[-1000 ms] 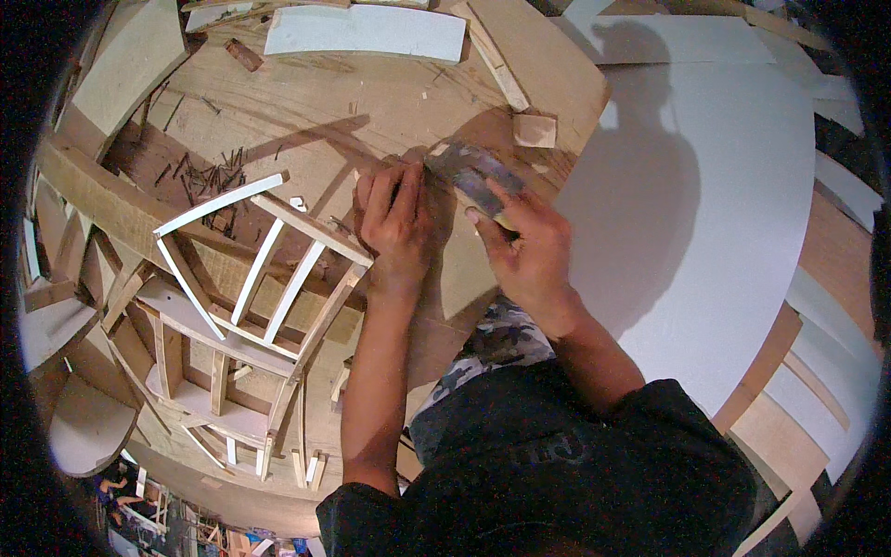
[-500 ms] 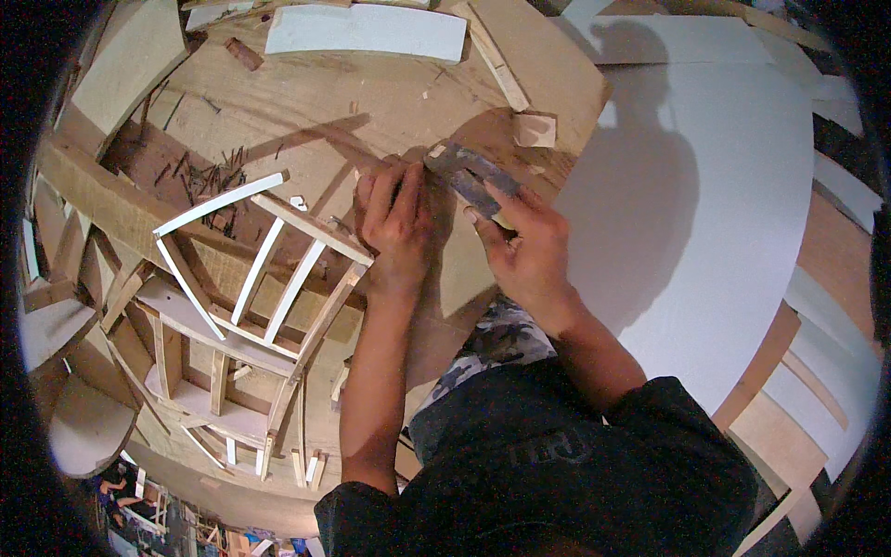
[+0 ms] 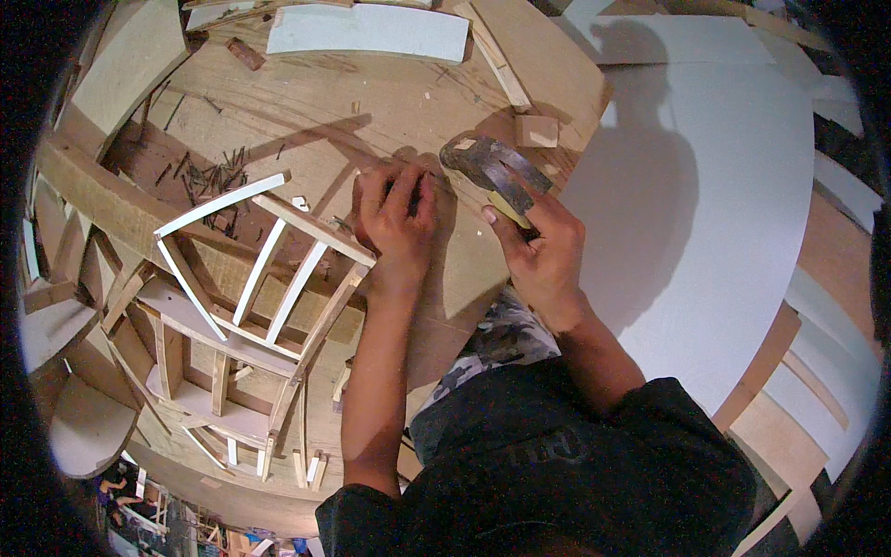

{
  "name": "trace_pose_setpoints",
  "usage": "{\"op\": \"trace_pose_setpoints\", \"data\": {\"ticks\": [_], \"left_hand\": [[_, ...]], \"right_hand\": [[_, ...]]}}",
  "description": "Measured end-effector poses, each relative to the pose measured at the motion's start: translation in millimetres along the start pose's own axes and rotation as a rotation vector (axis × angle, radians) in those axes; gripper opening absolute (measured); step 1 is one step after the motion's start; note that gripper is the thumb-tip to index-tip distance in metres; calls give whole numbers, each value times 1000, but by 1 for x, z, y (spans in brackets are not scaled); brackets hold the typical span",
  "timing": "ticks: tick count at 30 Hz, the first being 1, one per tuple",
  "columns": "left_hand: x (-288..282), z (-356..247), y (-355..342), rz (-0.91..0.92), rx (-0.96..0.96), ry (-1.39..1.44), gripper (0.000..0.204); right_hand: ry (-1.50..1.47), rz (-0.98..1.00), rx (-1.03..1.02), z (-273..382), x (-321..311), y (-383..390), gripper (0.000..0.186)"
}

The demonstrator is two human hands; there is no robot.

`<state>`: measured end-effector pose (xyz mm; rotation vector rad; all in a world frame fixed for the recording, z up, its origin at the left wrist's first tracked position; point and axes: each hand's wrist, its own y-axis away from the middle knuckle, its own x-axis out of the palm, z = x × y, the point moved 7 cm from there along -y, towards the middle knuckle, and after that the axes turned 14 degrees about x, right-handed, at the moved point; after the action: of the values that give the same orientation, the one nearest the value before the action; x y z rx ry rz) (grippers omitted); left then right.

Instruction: The person builds small wooden model houses on a cluttered workbench, using a handsaw to cut thin strips of wood and a hammer to secure pieces together.

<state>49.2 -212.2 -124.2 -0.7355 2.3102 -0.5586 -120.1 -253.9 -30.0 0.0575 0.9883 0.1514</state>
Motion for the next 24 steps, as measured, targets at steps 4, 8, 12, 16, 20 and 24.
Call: {"op": "trace_pose_setpoints", "data": {"ticks": [4,8,12,16,20,24], "left_hand": [[1,-2,-1,5,-7,30,25],[-1,-7,-2,45,18,71,23],[3,-11,4,196,-101,73,26],[0,-12,4,119,-164,75,23],[-2,-20,2,226,-157,30,20],[-1,-19,6,200,-180,40,20]], "right_hand": [[-47,41,85,-1,0,2,39],[-55,102,160,-7,2,5,34],[-95,101,138,-19,4,9,30],[-192,89,159,-20,2,10,30],[-153,105,214,-28,-2,12,31],[-133,131,209,-31,0,16,32]]}}
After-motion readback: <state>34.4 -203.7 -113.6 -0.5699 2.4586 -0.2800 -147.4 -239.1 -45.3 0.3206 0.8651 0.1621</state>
